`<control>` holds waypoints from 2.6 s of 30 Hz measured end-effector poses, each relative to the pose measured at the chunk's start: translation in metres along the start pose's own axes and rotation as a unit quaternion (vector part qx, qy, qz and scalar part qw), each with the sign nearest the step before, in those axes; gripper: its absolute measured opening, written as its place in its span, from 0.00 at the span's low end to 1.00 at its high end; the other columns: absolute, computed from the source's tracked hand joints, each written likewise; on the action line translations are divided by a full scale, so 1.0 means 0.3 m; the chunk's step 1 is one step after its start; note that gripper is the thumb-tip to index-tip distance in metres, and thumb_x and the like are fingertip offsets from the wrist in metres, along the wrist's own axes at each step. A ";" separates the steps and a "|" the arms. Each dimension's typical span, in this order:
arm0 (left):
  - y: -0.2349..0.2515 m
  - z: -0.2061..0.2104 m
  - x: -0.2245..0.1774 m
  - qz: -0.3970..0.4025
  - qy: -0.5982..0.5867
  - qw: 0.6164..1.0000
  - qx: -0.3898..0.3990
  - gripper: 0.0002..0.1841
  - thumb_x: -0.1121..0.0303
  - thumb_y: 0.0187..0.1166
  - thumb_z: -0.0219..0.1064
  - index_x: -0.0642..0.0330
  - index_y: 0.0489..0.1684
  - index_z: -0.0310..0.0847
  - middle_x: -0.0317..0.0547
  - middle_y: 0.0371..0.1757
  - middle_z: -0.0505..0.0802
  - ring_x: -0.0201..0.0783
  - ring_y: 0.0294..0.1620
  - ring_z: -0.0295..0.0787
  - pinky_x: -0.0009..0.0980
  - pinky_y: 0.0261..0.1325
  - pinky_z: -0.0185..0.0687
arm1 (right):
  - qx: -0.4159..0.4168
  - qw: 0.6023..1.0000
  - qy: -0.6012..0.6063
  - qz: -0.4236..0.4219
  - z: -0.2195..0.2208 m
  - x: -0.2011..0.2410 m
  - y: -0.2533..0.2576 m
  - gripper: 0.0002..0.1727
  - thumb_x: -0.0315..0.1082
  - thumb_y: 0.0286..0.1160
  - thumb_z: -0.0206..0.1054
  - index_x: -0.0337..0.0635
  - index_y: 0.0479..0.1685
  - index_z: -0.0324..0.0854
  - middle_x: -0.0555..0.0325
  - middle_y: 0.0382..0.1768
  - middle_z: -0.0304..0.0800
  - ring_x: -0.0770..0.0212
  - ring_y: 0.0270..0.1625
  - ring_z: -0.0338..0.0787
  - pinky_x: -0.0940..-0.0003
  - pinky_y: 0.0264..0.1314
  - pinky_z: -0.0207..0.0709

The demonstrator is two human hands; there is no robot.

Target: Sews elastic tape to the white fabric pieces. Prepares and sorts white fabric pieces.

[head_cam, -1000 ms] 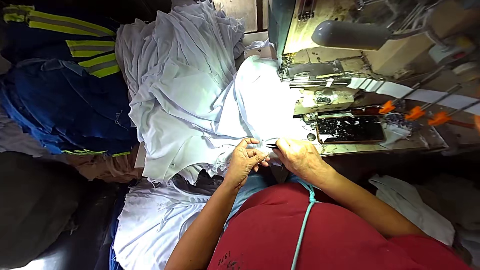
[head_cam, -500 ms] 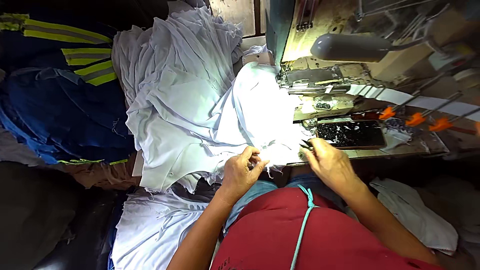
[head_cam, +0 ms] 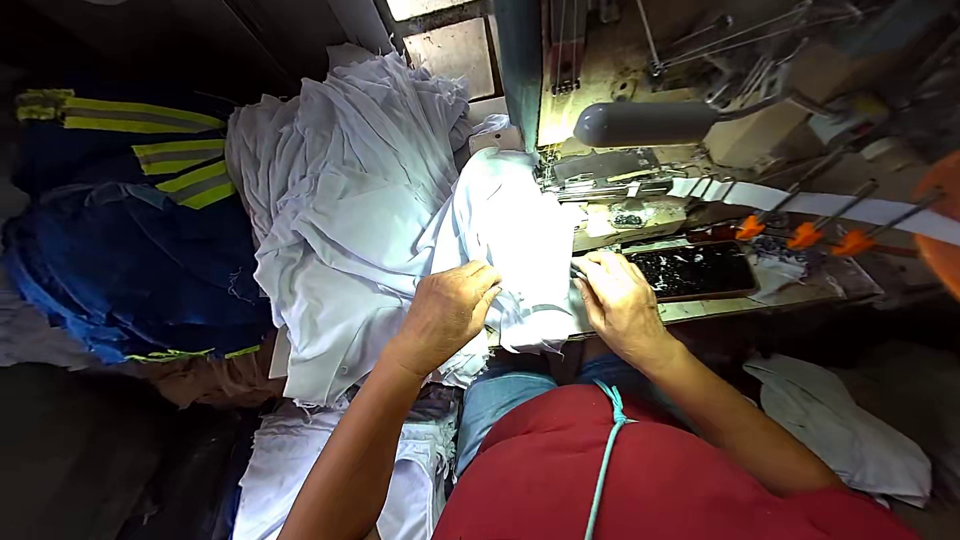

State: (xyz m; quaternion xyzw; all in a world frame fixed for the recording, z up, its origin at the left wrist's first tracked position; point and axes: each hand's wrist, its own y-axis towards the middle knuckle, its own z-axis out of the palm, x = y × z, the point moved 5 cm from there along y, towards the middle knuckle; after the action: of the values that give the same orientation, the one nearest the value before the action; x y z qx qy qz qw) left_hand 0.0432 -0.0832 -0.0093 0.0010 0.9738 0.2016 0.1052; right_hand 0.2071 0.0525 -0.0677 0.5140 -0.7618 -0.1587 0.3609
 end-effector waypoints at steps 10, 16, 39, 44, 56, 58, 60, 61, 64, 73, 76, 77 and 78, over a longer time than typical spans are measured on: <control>-0.003 -0.063 -0.200 0.047 -0.014 0.997 -0.066 0.24 0.45 0.73 0.66 0.60 0.37 0.91 0.45 0.27 0.92 0.40 0.28 0.88 0.37 0.32 0.81 | 0.174 0.909 0.371 -0.069 -0.099 0.105 0.084 0.14 0.36 0.84 0.63 0.34 0.40 0.89 0.55 0.31 0.89 0.76 0.33 0.82 0.85 0.39 0.74; 0.054 0.197 -0.074 -0.046 0.138 0.974 -0.172 0.14 0.73 0.68 0.67 0.70 0.46 0.92 0.68 0.67 0.89 0.72 0.76 0.77 0.73 0.77 0.62 | 0.183 0.779 0.600 0.004 -0.187 0.019 0.063 0.11 0.32 0.84 0.61 0.46 0.33 0.85 0.76 0.35 0.88 0.86 0.42 0.85 0.87 0.46 0.80; 0.259 0.030 0.053 -0.063 0.030 0.997 0.025 0.16 0.81 0.77 0.64 0.69 0.61 0.86 0.60 0.62 0.91 0.57 0.62 0.91 0.54 0.63 0.85 | 0.086 0.916 0.389 0.042 -0.067 -0.073 -0.038 0.13 0.35 0.79 0.69 0.35 0.29 0.89 0.56 0.30 0.89 0.76 0.40 0.85 0.84 0.48 0.75; 0.361 0.030 0.135 -0.018 0.075 0.996 0.044 0.13 0.88 0.73 0.63 0.73 0.50 0.88 0.65 0.59 0.90 0.63 0.59 0.90 0.57 0.58 0.86 | 0.069 0.927 0.366 0.042 0.014 -0.086 0.038 0.14 0.36 0.82 0.66 0.34 0.33 0.89 0.52 0.36 0.90 0.71 0.41 0.86 0.79 0.48 0.79; 0.268 -0.062 -0.001 0.012 -0.008 0.999 -0.039 0.12 0.81 0.72 0.66 0.71 0.51 0.87 0.59 0.59 0.91 0.49 0.62 0.89 0.40 0.66 0.83 | 0.050 0.897 0.436 0.054 0.054 -0.053 0.106 0.11 0.30 0.82 0.64 0.29 0.37 0.86 0.55 0.32 0.89 0.76 0.35 0.87 0.83 0.43 0.81; 0.255 -0.024 0.001 0.024 -0.018 1.000 -0.003 0.10 0.80 0.73 0.64 0.69 0.47 0.89 0.60 0.60 0.91 0.51 0.65 0.89 0.44 0.69 0.82 | 0.044 0.883 0.462 0.067 0.053 -0.051 0.099 0.10 0.29 0.81 0.65 0.29 0.38 0.86 0.57 0.34 0.91 0.78 0.37 0.88 0.83 0.44 0.83; 0.267 0.008 0.011 0.011 -0.011 0.999 0.036 0.13 0.78 0.75 0.63 0.69 0.54 0.87 0.58 0.62 0.90 0.51 0.67 0.87 0.46 0.71 0.80 | 0.041 0.881 0.464 0.078 0.056 -0.058 0.106 0.10 0.29 0.80 0.65 0.30 0.38 0.86 0.59 0.34 0.91 0.78 0.37 0.88 0.83 0.45 0.83; 0.277 0.016 0.014 0.002 -0.005 0.999 0.038 0.15 0.78 0.74 0.64 0.71 0.57 0.85 0.60 0.62 0.90 0.54 0.66 0.87 0.48 0.71 0.80 | 0.035 0.884 0.459 0.083 0.056 -0.065 0.114 0.10 0.29 0.81 0.65 0.30 0.38 0.87 0.60 0.34 0.91 0.78 0.37 0.88 0.83 0.44 0.83; 0.307 0.009 0.019 -0.006 0.017 1.000 0.011 0.14 0.76 0.75 0.67 0.68 0.57 0.87 0.60 0.56 0.90 0.55 0.59 0.89 0.48 0.64 0.83 | 0.020 0.895 0.436 0.095 0.055 -0.076 0.151 0.10 0.30 0.80 0.65 0.31 0.38 0.87 0.61 0.31 0.91 0.79 0.33 0.87 0.84 0.40 0.81; 0.251 -0.037 -0.088 0.035 0.088 0.995 -0.033 0.16 0.62 0.70 0.66 0.64 0.47 0.91 0.60 0.57 0.92 0.56 0.63 0.88 0.48 0.64 0.83 | 0.055 0.893 0.433 0.108 0.046 -0.075 0.215 0.06 0.31 0.77 0.69 0.36 0.38 0.85 0.67 0.24 0.86 0.80 0.25 0.83 0.85 0.32 0.79; 0.268 -0.090 -0.035 -0.032 0.038 0.998 -0.027 0.24 0.67 0.62 0.76 0.68 0.60 0.86 0.62 0.62 0.89 0.58 0.62 0.89 0.55 0.59 0.85 | 0.057 0.888 0.444 0.108 0.058 -0.070 0.218 0.04 0.28 0.75 0.68 0.36 0.36 0.84 0.66 0.24 0.84 0.79 0.26 0.83 0.83 0.33 0.80; 0.283 -0.098 0.019 -0.067 0.019 0.997 -0.026 0.26 0.74 0.64 0.76 0.69 0.66 0.84 0.64 0.67 0.87 0.63 0.63 0.87 0.61 0.61 0.83 | 0.057 0.892 0.435 0.111 0.057 -0.068 0.220 0.04 0.28 0.75 0.68 0.35 0.37 0.83 0.65 0.24 0.83 0.79 0.26 0.81 0.83 0.33 0.78; 0.297 -0.092 0.084 -0.094 0.015 0.995 -0.014 0.24 0.76 0.72 0.72 0.69 0.69 0.81 0.65 0.70 0.85 0.65 0.67 0.85 0.64 0.65 0.80 | 0.058 0.896 0.425 0.118 0.055 -0.068 0.222 0.05 0.29 0.75 0.68 0.35 0.36 0.84 0.65 0.24 0.83 0.78 0.26 0.81 0.82 0.33 0.78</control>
State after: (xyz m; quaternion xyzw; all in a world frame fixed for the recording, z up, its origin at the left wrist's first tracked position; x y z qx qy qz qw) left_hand 0.0093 -0.0112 0.0451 -0.0953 0.9681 0.2047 0.1089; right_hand 0.1552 0.0966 -0.0461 0.4587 -0.5988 0.1631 0.6359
